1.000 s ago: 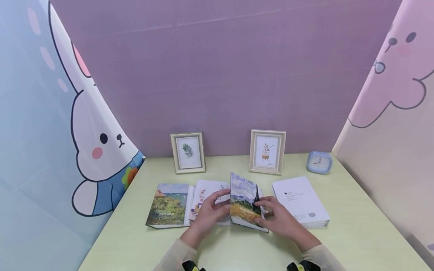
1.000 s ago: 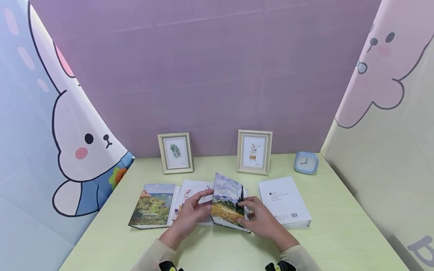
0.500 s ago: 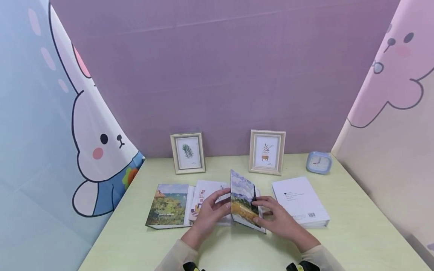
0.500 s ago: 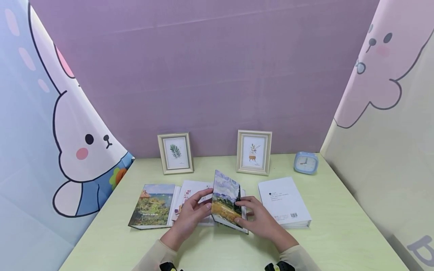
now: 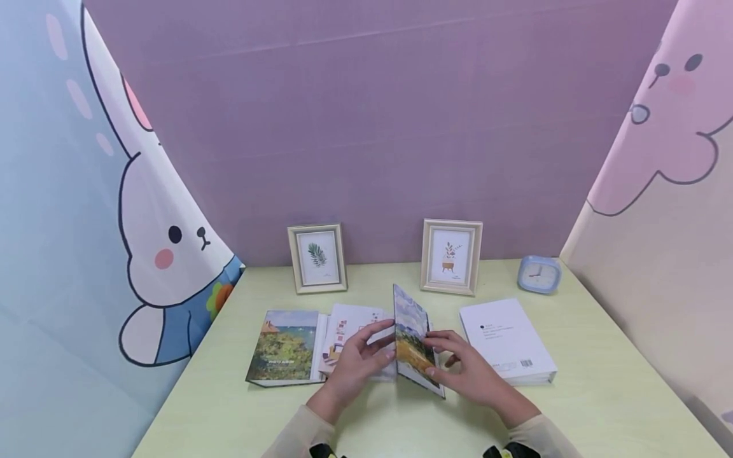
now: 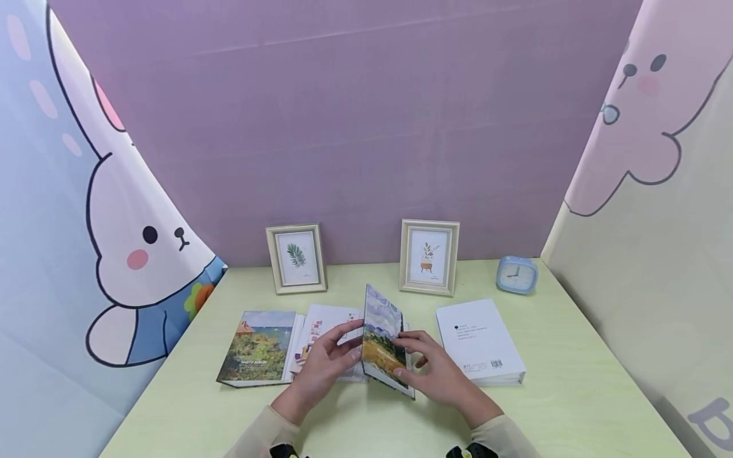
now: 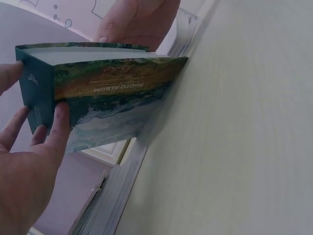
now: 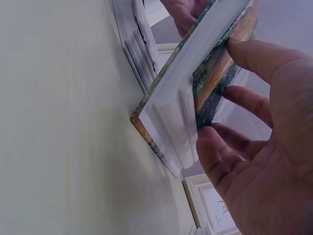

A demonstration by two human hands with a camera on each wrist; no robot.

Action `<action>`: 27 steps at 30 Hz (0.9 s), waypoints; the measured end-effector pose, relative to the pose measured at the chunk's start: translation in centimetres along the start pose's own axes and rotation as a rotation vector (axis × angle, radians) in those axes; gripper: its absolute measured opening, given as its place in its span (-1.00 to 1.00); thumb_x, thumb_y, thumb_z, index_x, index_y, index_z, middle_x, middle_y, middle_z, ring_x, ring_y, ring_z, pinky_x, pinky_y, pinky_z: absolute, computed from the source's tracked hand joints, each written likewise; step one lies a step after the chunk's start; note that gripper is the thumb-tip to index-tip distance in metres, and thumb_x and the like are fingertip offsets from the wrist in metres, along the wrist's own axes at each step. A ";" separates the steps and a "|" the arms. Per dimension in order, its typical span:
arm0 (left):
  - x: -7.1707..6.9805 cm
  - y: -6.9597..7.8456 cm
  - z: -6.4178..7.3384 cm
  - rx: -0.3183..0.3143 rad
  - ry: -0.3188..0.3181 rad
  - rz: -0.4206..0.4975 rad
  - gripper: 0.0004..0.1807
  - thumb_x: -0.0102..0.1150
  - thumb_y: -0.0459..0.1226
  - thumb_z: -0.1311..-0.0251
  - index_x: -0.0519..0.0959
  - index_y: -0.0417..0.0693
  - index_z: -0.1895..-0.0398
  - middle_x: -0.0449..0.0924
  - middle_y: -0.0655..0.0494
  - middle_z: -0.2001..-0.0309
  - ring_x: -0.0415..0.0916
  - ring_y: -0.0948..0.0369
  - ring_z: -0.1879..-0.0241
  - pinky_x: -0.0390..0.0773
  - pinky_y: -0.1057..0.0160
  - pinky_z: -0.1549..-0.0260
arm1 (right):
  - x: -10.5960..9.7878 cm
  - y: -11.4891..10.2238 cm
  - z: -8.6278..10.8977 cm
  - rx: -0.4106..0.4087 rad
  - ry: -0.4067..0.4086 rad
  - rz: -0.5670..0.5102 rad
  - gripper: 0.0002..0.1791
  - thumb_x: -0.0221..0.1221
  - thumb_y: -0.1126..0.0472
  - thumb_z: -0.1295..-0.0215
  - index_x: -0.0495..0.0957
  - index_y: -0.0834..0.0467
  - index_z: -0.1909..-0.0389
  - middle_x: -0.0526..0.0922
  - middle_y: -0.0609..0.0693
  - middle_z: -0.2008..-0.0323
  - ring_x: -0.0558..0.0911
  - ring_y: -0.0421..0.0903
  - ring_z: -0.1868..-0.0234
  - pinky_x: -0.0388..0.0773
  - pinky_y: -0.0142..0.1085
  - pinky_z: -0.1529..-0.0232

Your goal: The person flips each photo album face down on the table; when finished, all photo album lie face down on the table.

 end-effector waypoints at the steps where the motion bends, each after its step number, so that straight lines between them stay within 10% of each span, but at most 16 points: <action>1: 0.1 0.0 0.0 0.007 -0.008 0.000 -0.33 0.25 -0.45 -0.39 0.32 -0.16 -0.54 0.14 -0.07 -0.59 0.25 -0.17 -0.50 0.51 0.04 -0.32 | 0.1 -0.1 0.0 -0.005 -0.001 -0.011 -0.43 0.42 0.10 -0.35 0.56 0.05 -0.36 0.46 0.18 -0.37 0.59 0.17 -0.08 0.70 -0.09 0.12; 11: 1.0 0.4 -0.2 0.061 -0.088 0.032 -0.24 0.31 -0.53 -0.28 0.25 -0.31 -0.53 0.22 -0.38 -0.50 0.26 -0.22 -0.47 0.46 0.00 -0.37 | 0.5 -0.8 -0.1 -0.080 -0.006 -0.116 -0.33 0.41 0.20 -0.35 0.46 0.13 -0.46 0.40 0.25 -0.42 0.59 0.17 -0.19 0.74 0.00 0.03; 27: 1.8 -0.2 -0.2 0.030 -0.148 0.049 -0.10 0.33 -0.53 -0.25 0.16 -0.16 -0.62 0.23 -0.21 -0.55 0.39 -0.21 -0.39 0.50 -0.08 -0.33 | 0.4 -1.6 -0.1 -0.100 -0.002 -0.273 -0.30 0.36 0.36 -0.37 0.38 0.17 -0.50 0.43 0.19 -0.37 0.53 0.37 -0.19 0.74 0.00 -0.01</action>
Point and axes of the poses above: each hand's wrist, its own z-axis away from the middle knuckle, its own x-axis out of the palm, y = z × x, the point moved 9 cm from there along -z, towards the middle knuckle
